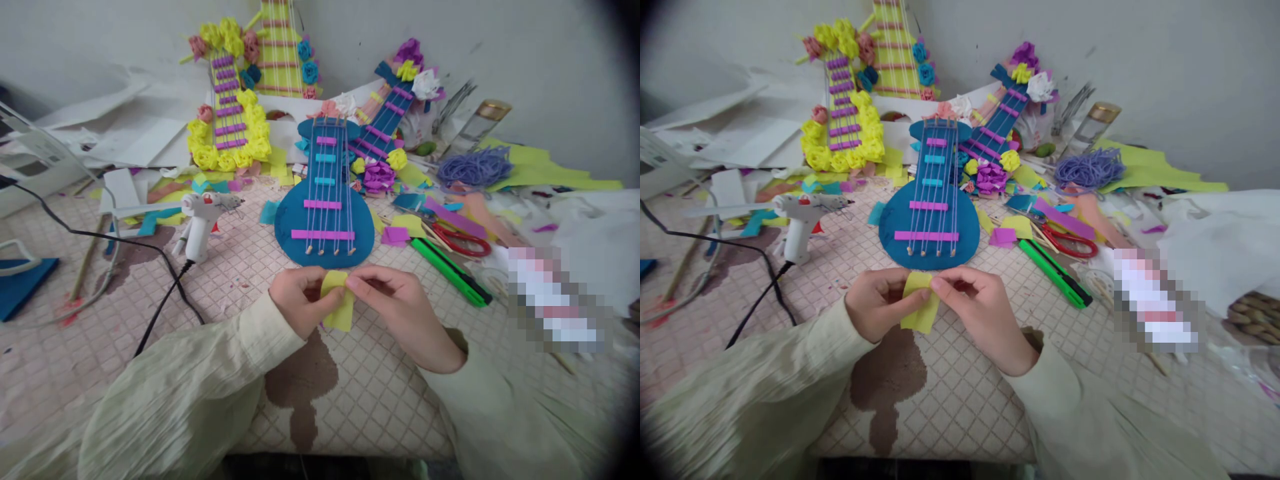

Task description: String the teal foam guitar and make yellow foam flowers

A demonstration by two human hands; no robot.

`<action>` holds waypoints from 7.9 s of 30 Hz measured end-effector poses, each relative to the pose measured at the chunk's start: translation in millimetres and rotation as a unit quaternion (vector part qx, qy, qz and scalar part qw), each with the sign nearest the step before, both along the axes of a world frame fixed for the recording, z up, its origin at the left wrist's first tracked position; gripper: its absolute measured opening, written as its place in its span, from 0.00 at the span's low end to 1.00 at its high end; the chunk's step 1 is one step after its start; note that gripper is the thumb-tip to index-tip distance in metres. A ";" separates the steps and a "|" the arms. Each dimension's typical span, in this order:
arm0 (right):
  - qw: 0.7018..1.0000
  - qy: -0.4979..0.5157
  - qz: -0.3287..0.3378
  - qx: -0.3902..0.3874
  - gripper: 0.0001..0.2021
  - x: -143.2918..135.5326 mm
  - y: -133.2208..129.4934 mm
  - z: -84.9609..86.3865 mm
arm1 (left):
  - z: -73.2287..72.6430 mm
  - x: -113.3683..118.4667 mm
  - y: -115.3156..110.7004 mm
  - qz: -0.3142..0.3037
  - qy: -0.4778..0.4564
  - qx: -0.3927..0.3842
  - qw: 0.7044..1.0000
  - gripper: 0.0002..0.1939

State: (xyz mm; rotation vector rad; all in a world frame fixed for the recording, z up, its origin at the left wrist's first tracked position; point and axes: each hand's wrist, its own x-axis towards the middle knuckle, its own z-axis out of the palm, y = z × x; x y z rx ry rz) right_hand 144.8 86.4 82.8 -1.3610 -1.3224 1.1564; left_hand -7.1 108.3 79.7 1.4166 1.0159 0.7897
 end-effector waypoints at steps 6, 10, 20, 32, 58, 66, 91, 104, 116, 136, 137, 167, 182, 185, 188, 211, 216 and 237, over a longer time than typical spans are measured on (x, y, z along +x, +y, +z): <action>0.998 -0.053 0.026 0.030 0.07 3.7 1.4 0.5 | -2.6 -0.7 0.3 0.009 0.020 0.027 0.999 0.10; 0.993 -0.091 0.045 0.053 0.07 5.1 3.1 1.2 | -2.2 -0.3 1.1 0.004 0.022 0.019 1.000 0.09; 0.977 -0.170 0.085 0.093 0.08 7.9 5.1 1.7 | -3.6 0.1 1.6 0.024 0.022 0.042 0.999 0.10; 0.987 -0.097 0.082 0.097 0.06 6.4 3.2 2.0 | -2.6 0.3 2.7 0.015 -0.004 0.014 1.000 0.09; 0.997 0.061 0.046 -0.030 0.05 2.6 2.1 3.8 | 3.9 0.5 -1.3 0.021 -0.065 0.119 0.991 0.03; 0.996 0.067 0.063 -0.019 0.05 3.0 1.8 3.2 | 0.8 -0.2 -1.7 0.010 -0.084 0.132 0.988 0.03; 0.998 0.046 0.035 -0.004 0.05 3.5 0.0 1.4 | 1.2 2.1 3.0 0.002 -0.082 0.016 0.997 0.10; 0.998 0.054 0.021 0.007 0.05 2.7 -0.6 0.4 | -0.7 2.5 3.5 -0.010 -0.040 -0.005 0.999 0.09; 1.000 0.020 0.018 0.014 0.05 0.7 -0.6 1.8 | -1.7 2.1 3.5 -0.012 -0.024 0.007 1.000 0.09; 1.000 -0.014 0.015 0.018 0.06 0.3 -0.5 2.0 | 2.2 1.7 4.0 -0.011 0.005 0.016 1.000 0.09; 1.000 -0.015 0.017 0.018 0.06 0.4 -0.5 2.0 | 2.0 1.7 4.0 -0.012 0.008 0.020 1.000 0.09; 1.000 0.005 -0.005 0.015 0.05 3.3 -0.4 2.4 | -0.7 -1.1 4.2 0.029 0.047 0.109 0.993 0.08; 1.000 0.016 0.013 0.008 0.07 2.6 -0.1 2.2 | 0.4 -0.8 3.4 0.020 0.065 0.116 0.991 0.08; 1.000 0.010 0.025 0.010 0.05 1.8 -0.4 3.0 | -0.9 -0.9 4.0 0.015 0.072 0.126 0.989 0.08; 1.000 -0.002 0.022 0.022 0.04 0.2 -0.5 3.3 | -1.7 -0.5 3.4 0.016 0.074 0.136 0.988 0.08; 0.999 0.036 0.006 -0.005 0.05 1.6 0.4 -3.0 | 1.3 0.1 1.0 0.018 0.072 0.128 0.989 0.10; 0.992 0.122 -0.021 -0.029 0.04 3.2 3.5 -4.4 | -1.4 1.4 0.2 -0.009 0.060 0.097 0.993 0.11; 0.997 0.075 0.007 0.002 0.05 3.9 2.0 -2.9 | 2.9 -0.6 5.6 0.016 0.031 0.046 0.998 0.08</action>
